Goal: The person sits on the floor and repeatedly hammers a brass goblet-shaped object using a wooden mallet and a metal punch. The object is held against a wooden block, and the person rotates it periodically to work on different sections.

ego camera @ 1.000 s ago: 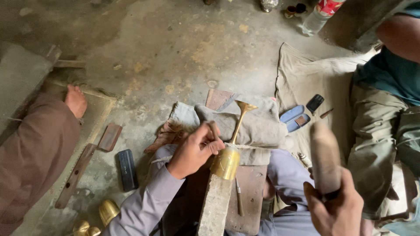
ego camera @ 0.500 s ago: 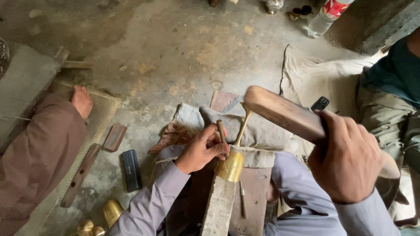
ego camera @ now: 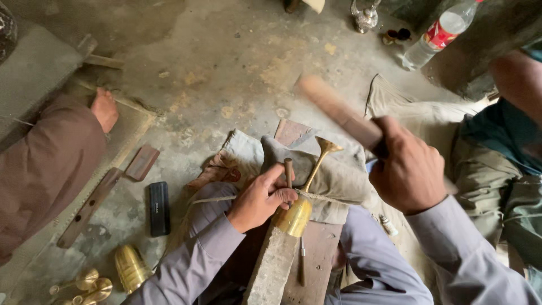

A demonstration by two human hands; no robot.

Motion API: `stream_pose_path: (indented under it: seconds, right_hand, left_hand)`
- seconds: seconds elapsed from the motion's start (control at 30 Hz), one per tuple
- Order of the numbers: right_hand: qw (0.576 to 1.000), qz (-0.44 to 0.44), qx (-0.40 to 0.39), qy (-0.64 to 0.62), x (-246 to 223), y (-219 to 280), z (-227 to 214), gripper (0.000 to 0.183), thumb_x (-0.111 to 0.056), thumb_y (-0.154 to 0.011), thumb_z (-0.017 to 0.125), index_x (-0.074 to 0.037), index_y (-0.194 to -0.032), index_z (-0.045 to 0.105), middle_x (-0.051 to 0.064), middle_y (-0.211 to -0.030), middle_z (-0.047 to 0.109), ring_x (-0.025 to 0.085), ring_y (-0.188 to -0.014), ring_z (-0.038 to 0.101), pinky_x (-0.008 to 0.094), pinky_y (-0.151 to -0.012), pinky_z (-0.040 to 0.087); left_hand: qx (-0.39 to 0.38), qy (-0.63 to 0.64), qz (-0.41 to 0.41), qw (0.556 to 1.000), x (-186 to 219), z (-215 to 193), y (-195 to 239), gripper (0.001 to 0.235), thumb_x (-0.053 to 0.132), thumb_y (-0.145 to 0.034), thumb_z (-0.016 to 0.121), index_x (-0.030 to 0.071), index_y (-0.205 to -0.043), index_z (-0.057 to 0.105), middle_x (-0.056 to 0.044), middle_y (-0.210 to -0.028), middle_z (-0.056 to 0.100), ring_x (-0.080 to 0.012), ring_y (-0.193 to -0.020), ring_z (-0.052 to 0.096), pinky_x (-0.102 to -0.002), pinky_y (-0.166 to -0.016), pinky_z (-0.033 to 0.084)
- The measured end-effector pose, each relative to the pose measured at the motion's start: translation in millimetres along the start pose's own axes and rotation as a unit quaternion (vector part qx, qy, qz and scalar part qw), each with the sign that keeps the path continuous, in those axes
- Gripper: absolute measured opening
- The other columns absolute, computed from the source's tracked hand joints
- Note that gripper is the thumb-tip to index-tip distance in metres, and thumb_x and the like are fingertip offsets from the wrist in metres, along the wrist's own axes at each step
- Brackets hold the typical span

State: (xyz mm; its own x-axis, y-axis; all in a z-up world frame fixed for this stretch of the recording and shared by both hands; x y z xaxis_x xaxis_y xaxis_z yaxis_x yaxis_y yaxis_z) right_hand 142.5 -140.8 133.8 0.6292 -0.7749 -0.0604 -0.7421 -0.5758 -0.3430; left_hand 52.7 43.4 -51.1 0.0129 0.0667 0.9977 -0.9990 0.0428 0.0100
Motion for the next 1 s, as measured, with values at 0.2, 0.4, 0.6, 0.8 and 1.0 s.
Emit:
stream_pose_path:
  seconds: [0.2, 0.4, 0.6, 0.8, 1.0]
  right_hand:
    - [0.997, 0.022, -0.061, 0.030, 5, -6, 11, 0.038, -0.006, -0.075, 0.063, -0.016, -0.111, 0.065, 0.010, -0.092, 0.070, 0.037, -0.071, 0.068, 0.050, -0.056, 0.049]
    - [0.997, -0.032, -0.022, 0.066, -15, -10, 5, 0.037, -0.008, -0.075, 0.060, -0.017, -0.110, 0.063, 0.008, -0.089, 0.069, 0.035, -0.076, 0.070, 0.051, -0.061, 0.049]
    - [0.989, -0.042, -0.053, 0.134, -27, -15, 3, 0.027, -0.011, -0.085, 0.064, -0.021, -0.111, 0.067, 0.005, -0.090, 0.070, 0.028, -0.078, 0.069, 0.045, -0.068, 0.049]
    - [0.983, -0.070, -0.061, 0.157, -31, -13, 0, 0.027, -0.010, -0.086, 0.065, -0.022, -0.110, 0.065, 0.003, -0.088, 0.071, 0.024, -0.075, 0.068, 0.041, -0.064, 0.047]
    - [0.977, -0.050, -0.118, 0.171, -21, -4, 8, 0.039, -0.008, -0.076, 0.067, -0.022, -0.113, 0.066, 0.004, -0.089, 0.072, 0.023, -0.074, 0.069, 0.039, -0.063, 0.050]
  left_hand:
    - [0.039, -0.017, 0.006, 0.999, 5, 2, 7, 0.031, 0.023, -0.095, 0.071, 0.002, -0.113, 0.055, -0.008, -0.086, 0.074, -0.0122, -0.077, 0.073, -0.027, -0.060, 0.061]
    - [0.101, -0.042, 0.002, 0.994, 5, 4, 19, 0.033, 0.027, -0.094, 0.071, 0.002, -0.107, 0.053, -0.007, -0.081, 0.073, -0.0109, -0.071, 0.072, -0.025, -0.057, 0.060]
    - [0.136, -0.028, 0.014, 0.990, 3, 8, 29, 0.035, 0.032, -0.095, 0.070, 0.003, -0.102, 0.051, -0.006, -0.077, 0.071, -0.0098, -0.068, 0.071, -0.024, -0.056, 0.058]
    - [0.160, -0.073, 0.001, 0.984, 6, 11, 34, 0.039, 0.040, -0.095, 0.066, 0.004, -0.100, 0.051, -0.006, -0.076, 0.073, -0.0115, -0.062, 0.071, -0.026, -0.053, 0.055]
    - [0.185, -0.158, 0.039, 0.969, 23, 13, 42, 0.041, 0.044, -0.097, 0.064, 0.004, -0.096, 0.054, -0.008, -0.072, 0.073, -0.0169, -0.058, 0.072, -0.031, -0.054, 0.054]
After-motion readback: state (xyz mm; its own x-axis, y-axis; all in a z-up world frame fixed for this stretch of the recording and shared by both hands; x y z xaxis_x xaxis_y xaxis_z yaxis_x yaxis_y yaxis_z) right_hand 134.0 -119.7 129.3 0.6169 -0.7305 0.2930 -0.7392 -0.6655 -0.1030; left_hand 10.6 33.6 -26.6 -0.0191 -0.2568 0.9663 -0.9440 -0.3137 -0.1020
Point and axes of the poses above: each hand's wrist, its own y-axis away from the middle knuckle, its own z-axis out of the palm, x = y × z, the point moved 6 cm from there along -y, towards the middle knuckle
